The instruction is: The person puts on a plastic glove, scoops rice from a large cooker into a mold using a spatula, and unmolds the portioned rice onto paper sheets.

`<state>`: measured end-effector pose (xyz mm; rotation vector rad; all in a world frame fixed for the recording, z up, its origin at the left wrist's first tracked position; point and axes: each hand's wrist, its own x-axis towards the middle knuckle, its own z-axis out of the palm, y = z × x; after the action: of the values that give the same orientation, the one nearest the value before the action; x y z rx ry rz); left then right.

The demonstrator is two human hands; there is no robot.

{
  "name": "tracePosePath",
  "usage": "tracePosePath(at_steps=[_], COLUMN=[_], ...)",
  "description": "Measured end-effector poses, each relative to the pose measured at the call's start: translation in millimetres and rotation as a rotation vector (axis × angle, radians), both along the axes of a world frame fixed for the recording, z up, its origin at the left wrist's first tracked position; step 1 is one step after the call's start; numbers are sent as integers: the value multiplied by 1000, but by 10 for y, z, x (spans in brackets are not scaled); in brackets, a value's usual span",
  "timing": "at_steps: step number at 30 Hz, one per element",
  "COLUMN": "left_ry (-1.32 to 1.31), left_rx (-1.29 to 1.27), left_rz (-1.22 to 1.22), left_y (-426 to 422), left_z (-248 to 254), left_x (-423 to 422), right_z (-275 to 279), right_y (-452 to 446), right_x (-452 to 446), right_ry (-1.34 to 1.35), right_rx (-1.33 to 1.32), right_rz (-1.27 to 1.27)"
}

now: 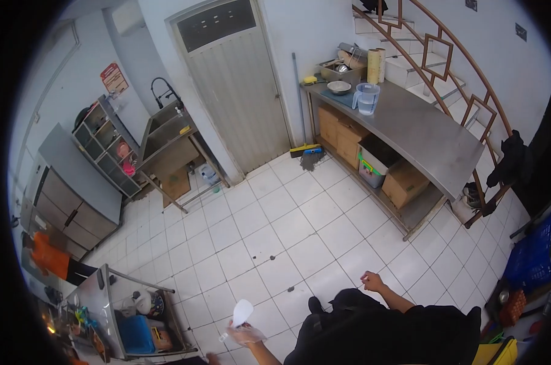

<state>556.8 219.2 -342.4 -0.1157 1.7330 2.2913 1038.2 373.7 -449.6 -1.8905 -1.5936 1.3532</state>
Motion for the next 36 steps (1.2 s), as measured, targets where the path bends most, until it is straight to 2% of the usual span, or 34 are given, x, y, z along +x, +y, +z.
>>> tracePosePath(at_steps=[1,3,4,5,8,11,12,13,14,16,17,18,19,20,22,24,25,27,28,29,31,34,36], left_ry=[-49,-138,-146,-154,-247,-292,-291,-290,-289,-285,-333,-385,-435,-453,-475,-310,-229,-258,-272,-247,-259,-159,-97], left_rx=[23,54,33,16,4,10,19,-2,3,20,20,29,22,46,98,66,53,-17,-49,-1,22,-9,-61], left_rz=[-25,-74,-141,-208,-319,-405,-440,-459,-442,-400,-328,-257,-183,-143,-55,-51,-49,34,74,72,114,120,91], left_y=[202,793,1023,1261,1982,2534,2764,2955,3131,3502,3703,3942,4103,4302,4684,5009,5169,5408,5547,5522,5571,5542,5521], left_z=[65,633,713,764,809,727,699,618,580,519,442,331,287,289,362,456,490,705,787,574,560,390,289], left_x=[-38,-33,-44,-18,155,432,517,557,604,716,710,707,725,806,911,1128,1240,1388,1420,1343,1374,1447,1408], right_z=[110,148,135,199,257,151,30,115,178,395,554,903,903,1328,1608,2030,2081,2068,2137,2189,2372,2220,2097], right_y=[105,276,387,457,711,1274,1605,1982,2429,3559,4223,4802,5486,6000,7095,7877,8228,8884,9033,9122,9158,9313,9185], right_x=[-82,-157,-185,-158,105,540,666,796,927,1230,1236,1239,1319,1238,1269,1130,1036,844,770,730,673,870,1080], right_ry=[27,-52,-89,-35,-6,54,189,344,466,574,853,899,884,881,949,973,978,990,966,938,871,1091,931], right_rx=[50,313,447,296,98,97,165,207,359,420,366,377,451,459,445,365,389,445,449,453,432,605,661], right_rz=[-15,20,37,-50,-203,-375,-574,-670,-651,-604,-784,-746,-799,-838,-860,-964,-1092,-1349,-1392,-1435,-1538,-1636,-1660])
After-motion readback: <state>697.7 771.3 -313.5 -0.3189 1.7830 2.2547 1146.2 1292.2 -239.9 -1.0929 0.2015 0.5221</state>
